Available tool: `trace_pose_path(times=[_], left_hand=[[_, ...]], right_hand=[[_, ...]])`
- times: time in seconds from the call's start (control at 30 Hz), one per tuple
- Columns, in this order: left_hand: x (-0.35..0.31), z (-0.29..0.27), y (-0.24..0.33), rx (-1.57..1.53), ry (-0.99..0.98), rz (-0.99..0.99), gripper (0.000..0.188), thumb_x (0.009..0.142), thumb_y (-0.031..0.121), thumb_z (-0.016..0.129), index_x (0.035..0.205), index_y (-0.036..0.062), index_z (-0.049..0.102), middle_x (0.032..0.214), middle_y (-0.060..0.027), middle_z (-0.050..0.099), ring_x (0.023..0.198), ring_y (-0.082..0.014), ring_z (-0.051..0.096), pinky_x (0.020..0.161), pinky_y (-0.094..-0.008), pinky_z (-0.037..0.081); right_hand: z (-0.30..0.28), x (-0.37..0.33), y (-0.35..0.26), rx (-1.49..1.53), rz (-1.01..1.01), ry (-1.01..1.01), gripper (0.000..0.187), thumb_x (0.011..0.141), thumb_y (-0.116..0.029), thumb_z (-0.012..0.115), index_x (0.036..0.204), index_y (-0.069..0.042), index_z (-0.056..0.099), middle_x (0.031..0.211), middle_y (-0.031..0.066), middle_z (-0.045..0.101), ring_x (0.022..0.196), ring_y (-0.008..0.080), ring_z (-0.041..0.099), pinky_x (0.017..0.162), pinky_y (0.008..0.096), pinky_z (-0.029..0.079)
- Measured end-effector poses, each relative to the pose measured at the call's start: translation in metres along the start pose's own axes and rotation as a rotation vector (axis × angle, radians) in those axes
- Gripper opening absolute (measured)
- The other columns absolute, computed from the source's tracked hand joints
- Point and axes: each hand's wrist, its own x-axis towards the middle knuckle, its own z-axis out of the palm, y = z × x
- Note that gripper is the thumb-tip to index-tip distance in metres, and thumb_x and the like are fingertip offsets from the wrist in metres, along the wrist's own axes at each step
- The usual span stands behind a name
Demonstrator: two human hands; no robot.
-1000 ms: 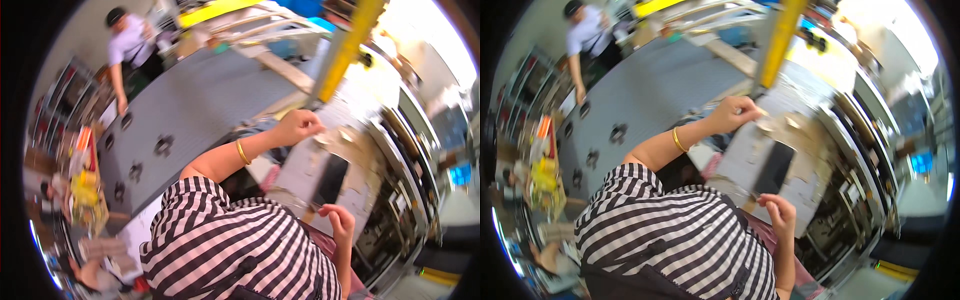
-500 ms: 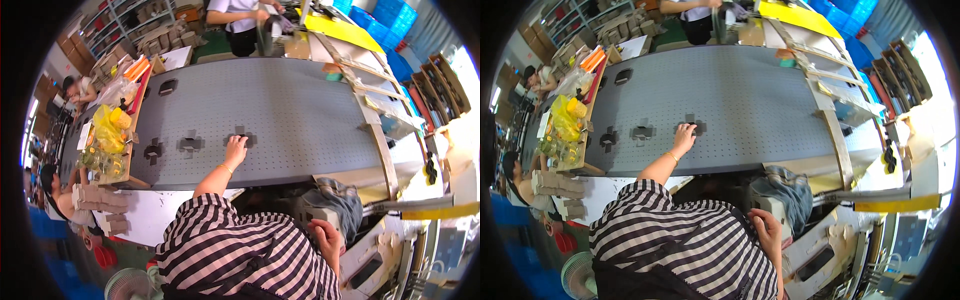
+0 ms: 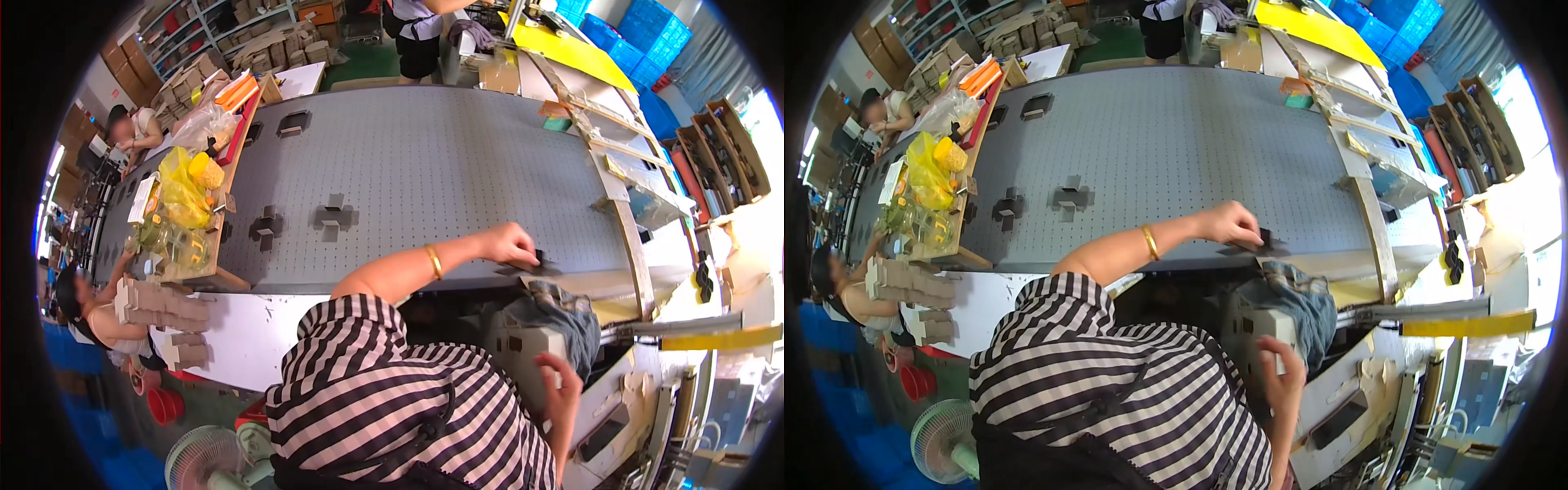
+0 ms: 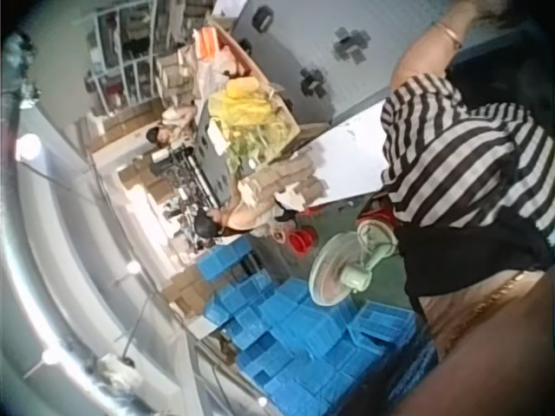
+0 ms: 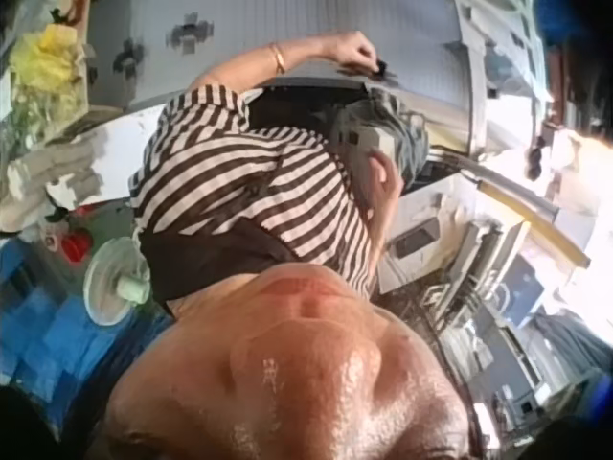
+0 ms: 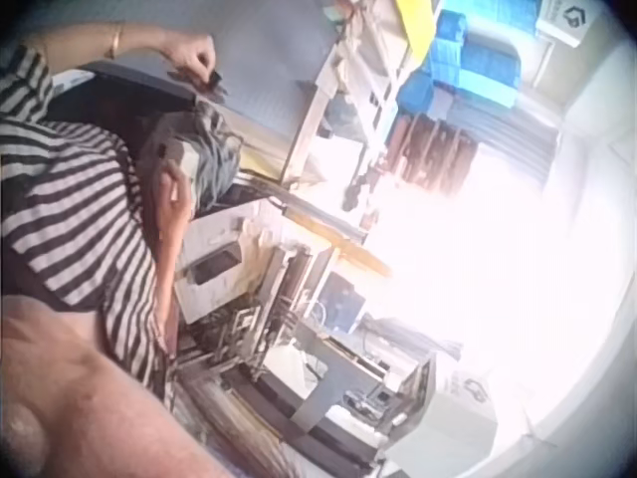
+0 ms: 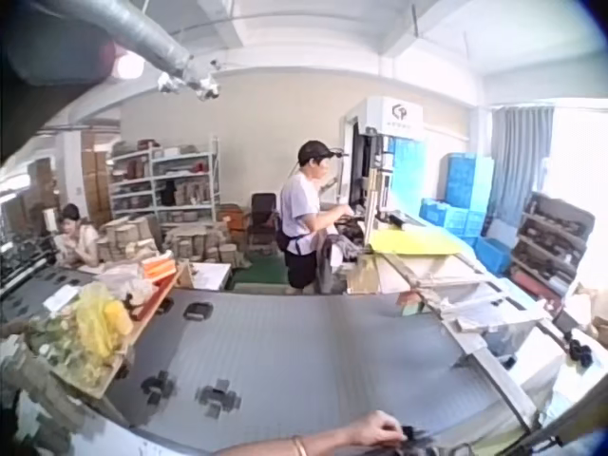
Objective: The worker is manually folding and feeding grey packaging components into a machine at a manufacturing workstation.
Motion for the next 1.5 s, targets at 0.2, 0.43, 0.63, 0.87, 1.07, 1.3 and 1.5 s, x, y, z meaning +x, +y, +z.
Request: trace_pose_path(times=[0.2, 0.43, 0.63, 0.87, 1.07, 1.3, 1.5], left_hand=[[0.022, 0.144, 0.129, 0.087, -0.523, 0.469, 0.018, 0.080, 0.023, 0.073, 0.085, 0.0055, 0.073, 0.078, -0.0086, 0.069, 0.071, -0.0203, 0.065, 0.067, -0.0322, 0.050], [0.007, 0.277, 0.205, 0.146, -0.820, 0.762, 0.018, 0.083, 0.024, 0.071, 0.087, 0.0066, 0.071, 0.078, -0.0083, 0.066, 0.075, -0.0240, 0.063, 0.065, -0.0354, 0.048], [0.018, 0.370, 0.250, 0.028, -1.084, 0.740, 0.016, 0.083, 0.020, 0.073, 0.086, 0.0043, 0.072, 0.077, -0.0102, 0.066, 0.071, -0.0246, 0.064, 0.065, -0.0354, 0.049], [0.050, 0.434, 0.257, 0.265, -1.149, 0.682, 0.018, 0.077, 0.019, 0.079, 0.091, 0.0097, 0.070, 0.105, -0.0066, 0.064, 0.107, -0.0267, 0.055, 0.094, -0.0390, 0.044], [0.092, 0.500, 0.231, 0.237, -0.869, 0.852, 0.044, 0.067, 0.017, 0.085, 0.107, 0.0106, 0.068, 0.108, -0.0054, 0.063, 0.112, -0.0271, 0.052, 0.098, -0.0413, 0.042], [0.205, 0.602, 0.262, -0.062, -0.832, 0.535, 0.052, 0.075, 0.002, 0.076, 0.124, 0.0056, 0.058, 0.113, -0.0036, 0.065, 0.106, -0.0131, 0.059, 0.091, -0.0291, 0.048], [0.308, 0.697, 0.308, 0.010, -0.671, 0.657, 0.070, 0.078, 0.012, 0.081, 0.138, 0.0060, 0.046, 0.099, -0.0110, 0.070, 0.087, -0.0139, 0.066, 0.080, -0.0268, 0.054]], right_hand=[[-0.072, -0.092, 0.033, 0.042, -0.089, 0.510, 0.036, 0.091, -0.002, 0.055, 0.127, 0.001, 0.057, 0.120, 0.0125, 0.063, 0.112, 0.0212, 0.058, 0.098, 0.0333, 0.042], [-0.104, -0.208, 0.032, -0.231, -0.081, 0.475, 0.033, 0.081, -0.004, 0.064, 0.114, 0.000, 0.064, 0.118, 0.0137, 0.064, 0.113, 0.0285, 0.057, 0.099, 0.0365, 0.042], [-0.134, -0.297, 0.058, 0.137, 0.069, 0.598, 0.034, 0.089, -0.013, 0.064, 0.121, -0.002, 0.062, 0.117, 0.0116, 0.065, 0.109, 0.0227, 0.059, 0.097, 0.0336, 0.043], [-0.175, -0.316, 0.085, 0.012, 0.036, 0.854, 0.039, 0.082, -0.015, 0.073, 0.118, -0.003, 0.063, 0.113, 0.0122, 0.064, 0.106, 0.0237, 0.060, 0.095, 0.0333, 0.044], [-0.241, -0.318, 0.126, -0.458, -0.024, 1.032, 0.049, 0.078, -0.026, 0.075, 0.121, -0.009, 0.062, 0.105, 0.0110, 0.066, 0.103, 0.0314, 0.058, 0.097, 0.0427, 0.042], [-0.401, -0.317, 0.169, -0.127, 0.063, 0.926, 0.051, 0.084, -0.017, 0.073, 0.129, -0.003, 0.053, 0.106, 0.0066, 0.066, 0.100, 0.0140, 0.061, 0.090, 0.0295, 0.048], [-0.535, -0.314, 0.237, 0.140, 0.013, 1.060, 0.054, 0.090, -0.020, 0.069, 0.133, 0.004, 0.047, 0.103, 0.0120, 0.070, 0.095, 0.0174, 0.066, 0.087, 0.0297, 0.052]])
